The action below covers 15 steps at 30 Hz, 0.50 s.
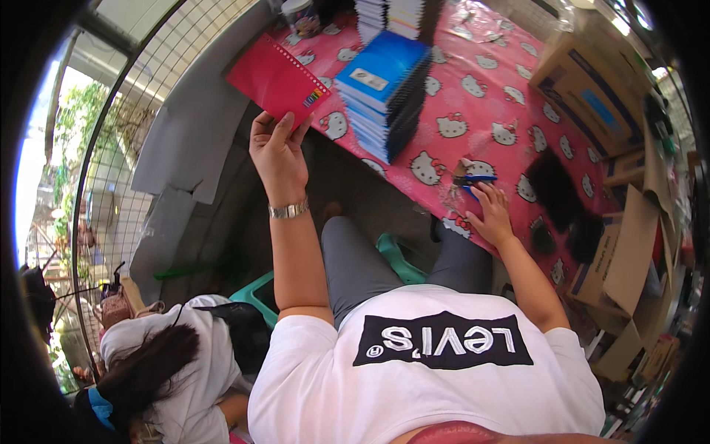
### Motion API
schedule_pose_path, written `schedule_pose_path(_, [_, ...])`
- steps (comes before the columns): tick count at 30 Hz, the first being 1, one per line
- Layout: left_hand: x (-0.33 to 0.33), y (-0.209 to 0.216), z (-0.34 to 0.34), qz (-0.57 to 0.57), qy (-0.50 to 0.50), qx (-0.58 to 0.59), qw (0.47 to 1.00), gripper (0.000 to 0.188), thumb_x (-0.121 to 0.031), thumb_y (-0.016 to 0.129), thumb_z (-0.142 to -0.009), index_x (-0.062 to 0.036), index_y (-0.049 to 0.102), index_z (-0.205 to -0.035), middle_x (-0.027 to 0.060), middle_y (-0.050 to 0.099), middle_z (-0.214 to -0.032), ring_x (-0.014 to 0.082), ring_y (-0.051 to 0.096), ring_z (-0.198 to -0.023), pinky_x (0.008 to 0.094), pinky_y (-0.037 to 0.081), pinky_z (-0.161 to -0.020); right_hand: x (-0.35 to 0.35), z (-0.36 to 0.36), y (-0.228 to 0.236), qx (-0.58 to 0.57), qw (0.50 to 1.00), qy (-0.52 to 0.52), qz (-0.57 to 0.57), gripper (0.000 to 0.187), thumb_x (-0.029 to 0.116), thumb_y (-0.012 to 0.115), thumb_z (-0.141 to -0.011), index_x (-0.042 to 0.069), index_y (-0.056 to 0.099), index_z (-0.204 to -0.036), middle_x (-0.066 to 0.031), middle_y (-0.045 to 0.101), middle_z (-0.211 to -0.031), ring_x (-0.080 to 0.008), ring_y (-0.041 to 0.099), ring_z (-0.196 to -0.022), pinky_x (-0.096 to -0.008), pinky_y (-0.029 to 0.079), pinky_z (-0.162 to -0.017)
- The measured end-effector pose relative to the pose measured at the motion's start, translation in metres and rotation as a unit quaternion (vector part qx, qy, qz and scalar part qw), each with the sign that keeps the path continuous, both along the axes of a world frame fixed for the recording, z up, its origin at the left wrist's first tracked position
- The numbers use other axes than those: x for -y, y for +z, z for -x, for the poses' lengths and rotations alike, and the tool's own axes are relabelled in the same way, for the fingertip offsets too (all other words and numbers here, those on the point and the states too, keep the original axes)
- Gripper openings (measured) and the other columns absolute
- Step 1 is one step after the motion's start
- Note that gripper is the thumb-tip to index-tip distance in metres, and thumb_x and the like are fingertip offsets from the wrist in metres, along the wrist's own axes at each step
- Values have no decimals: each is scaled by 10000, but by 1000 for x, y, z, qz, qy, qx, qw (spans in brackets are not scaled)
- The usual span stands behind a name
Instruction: The person picks up blue notebooks, stacks them, places them into plastic bags, and puts the bags into a cardboard box, occasionally using scissors to trim packaging.
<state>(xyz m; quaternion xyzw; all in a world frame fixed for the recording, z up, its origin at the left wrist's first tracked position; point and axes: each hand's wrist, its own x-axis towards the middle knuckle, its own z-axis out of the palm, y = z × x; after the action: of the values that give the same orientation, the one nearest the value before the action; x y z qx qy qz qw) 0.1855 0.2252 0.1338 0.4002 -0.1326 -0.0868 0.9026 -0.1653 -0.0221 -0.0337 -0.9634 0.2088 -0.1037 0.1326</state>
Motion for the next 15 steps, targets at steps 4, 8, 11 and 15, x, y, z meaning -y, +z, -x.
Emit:
schedule_pose_path(4, [39,40,61,-7,-82,45,996,172,93,579,-875,10,527,-1016,126,673,-964,234,689,-881,430,618,-810,16,-31,58,110,993,-32,-32,355,309,677,-818,76,671,-1086,-119,603,-1168,-297,555,-1109,-454,399,-965])
schedule_pose_path(8, [97,55,117,-44,-201,68,976,169,77,556,-898,18,532,-1054,132,669,-1009,247,685,-931,440,599,-859,38,-49,186,289,897,-20,-333,343,306,599,-921,15,665,-1090,-98,680,-985,-178,637,-909,-316,499,-803])
schedule_pose_path(11, [137,53,149,-49,-270,73,959,193,64,565,-902,11,527,-1084,136,668,-1028,244,684,-935,435,599,-857,39,-37,244,301,833,36,-462,312,247,581,-959,0,630,-1143,-68,685,-967,-106,629,-889,-263,502,-787])
schedule_pose_path(15, [184,45,194,-20,-370,59,927,207,53,567,-904,-1,528,-1100,124,669,-1025,227,680,-939,425,601,-847,54,6,243,272,840,-37,-468,232,141,630,-925,-2,624,-1107,-49,682,-915,-87,629,-811,-244,505,-732])
